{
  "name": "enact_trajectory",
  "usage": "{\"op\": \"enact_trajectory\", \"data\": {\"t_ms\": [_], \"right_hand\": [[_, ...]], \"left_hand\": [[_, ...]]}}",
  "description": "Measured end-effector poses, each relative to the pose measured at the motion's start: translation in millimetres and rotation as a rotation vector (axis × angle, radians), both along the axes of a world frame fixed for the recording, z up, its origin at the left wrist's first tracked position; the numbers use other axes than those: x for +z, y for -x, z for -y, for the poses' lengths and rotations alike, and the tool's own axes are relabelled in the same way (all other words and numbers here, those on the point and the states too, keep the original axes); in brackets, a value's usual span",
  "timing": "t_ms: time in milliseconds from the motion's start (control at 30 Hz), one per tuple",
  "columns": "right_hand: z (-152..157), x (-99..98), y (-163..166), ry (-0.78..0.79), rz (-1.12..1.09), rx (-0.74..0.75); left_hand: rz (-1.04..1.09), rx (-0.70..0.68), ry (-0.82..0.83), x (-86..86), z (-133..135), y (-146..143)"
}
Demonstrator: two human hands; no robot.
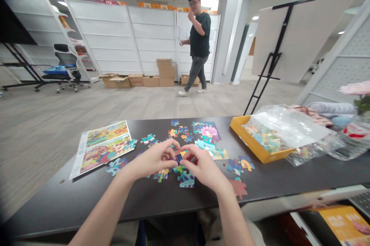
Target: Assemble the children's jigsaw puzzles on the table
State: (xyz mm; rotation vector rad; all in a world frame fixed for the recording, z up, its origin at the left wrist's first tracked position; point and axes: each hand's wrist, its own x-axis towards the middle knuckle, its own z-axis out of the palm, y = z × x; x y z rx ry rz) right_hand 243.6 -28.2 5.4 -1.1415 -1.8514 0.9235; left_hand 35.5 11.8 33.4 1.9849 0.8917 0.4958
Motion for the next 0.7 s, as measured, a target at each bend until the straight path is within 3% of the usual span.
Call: {"op": "enact_trajectory", "data": {"t_ms": [167,367,500,700], "right_hand": [[-12,3.8,-39,-0.079,0.07,-0.115],[-54,-1.3,-132,-0.19,0.019,-0.574],[-73,-23.3,-151,-0.054,0.174,-0.558],[-76,-42.4,-149,0.014,0.145,-0.462]], "left_hand": [[0.066,0.064,-0.059,-14.7,-11,-10],[-0.242,0.087,-0.297,-20.4,-20,1],[-0.41,0.113,-0.387,-20.8,-22,9],[-0.477,0.115,-0.409,-24.6,-24,10]]}}
